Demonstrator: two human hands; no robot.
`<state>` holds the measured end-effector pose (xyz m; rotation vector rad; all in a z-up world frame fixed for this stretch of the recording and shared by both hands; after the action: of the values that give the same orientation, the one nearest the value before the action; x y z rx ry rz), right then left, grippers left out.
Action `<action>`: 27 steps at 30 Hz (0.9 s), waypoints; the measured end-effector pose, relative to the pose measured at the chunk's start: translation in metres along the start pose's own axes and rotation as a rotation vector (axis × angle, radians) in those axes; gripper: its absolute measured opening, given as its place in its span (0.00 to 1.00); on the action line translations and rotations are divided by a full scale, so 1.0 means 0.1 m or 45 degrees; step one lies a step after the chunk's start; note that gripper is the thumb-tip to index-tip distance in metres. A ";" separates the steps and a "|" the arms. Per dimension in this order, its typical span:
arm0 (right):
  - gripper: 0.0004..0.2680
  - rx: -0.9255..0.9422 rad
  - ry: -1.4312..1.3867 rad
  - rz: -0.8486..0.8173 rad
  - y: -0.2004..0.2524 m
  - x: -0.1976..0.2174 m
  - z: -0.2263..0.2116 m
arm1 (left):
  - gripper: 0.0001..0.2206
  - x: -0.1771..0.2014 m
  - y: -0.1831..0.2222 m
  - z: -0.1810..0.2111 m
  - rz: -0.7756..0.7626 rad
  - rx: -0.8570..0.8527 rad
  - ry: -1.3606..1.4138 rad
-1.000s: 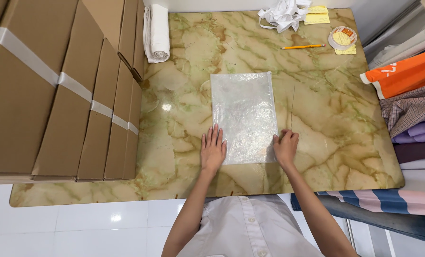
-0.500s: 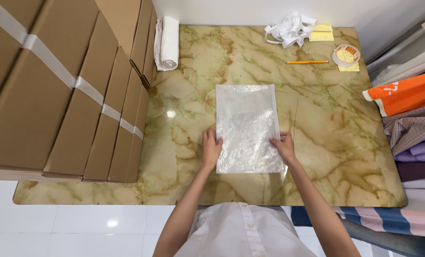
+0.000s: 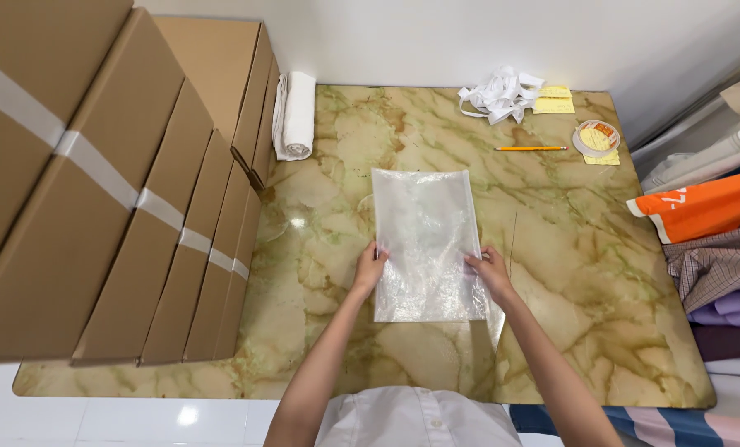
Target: Untying a ribbon from a box, removing a plastic-wrapped item, and folding the plastic bag.
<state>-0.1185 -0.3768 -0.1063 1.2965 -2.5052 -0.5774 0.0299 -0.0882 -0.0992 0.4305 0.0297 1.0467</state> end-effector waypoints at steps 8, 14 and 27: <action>0.11 0.043 0.079 0.089 -0.18 0.50 -0.02 | 0.10 -0.25 -0.18 0.04 -0.223 0.140 0.427; 0.12 0.093 0.258 0.381 0.16 2.27 0.45 | 0.10 -0.50 -0.14 -0.18 -0.276 0.205 0.470; 0.11 -0.172 1.222 1.097 0.70 4.27 0.61 | 0.09 -0.39 -0.01 -0.09 -0.261 0.094 0.495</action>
<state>-0.4352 -0.6779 -0.1075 0.2093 -1.8465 0.0912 0.0092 -0.1189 -0.1146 0.2786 0.4516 0.9156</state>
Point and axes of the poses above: each hand's wrist, its own y-axis away from the middle knuckle, its own x-axis out of the back of the hand, z = x × y, the point moved 5 cm from there along -y, towards the middle knuckle, and after that the axes turned 5 degrees about -z, right-handed, at the moved point
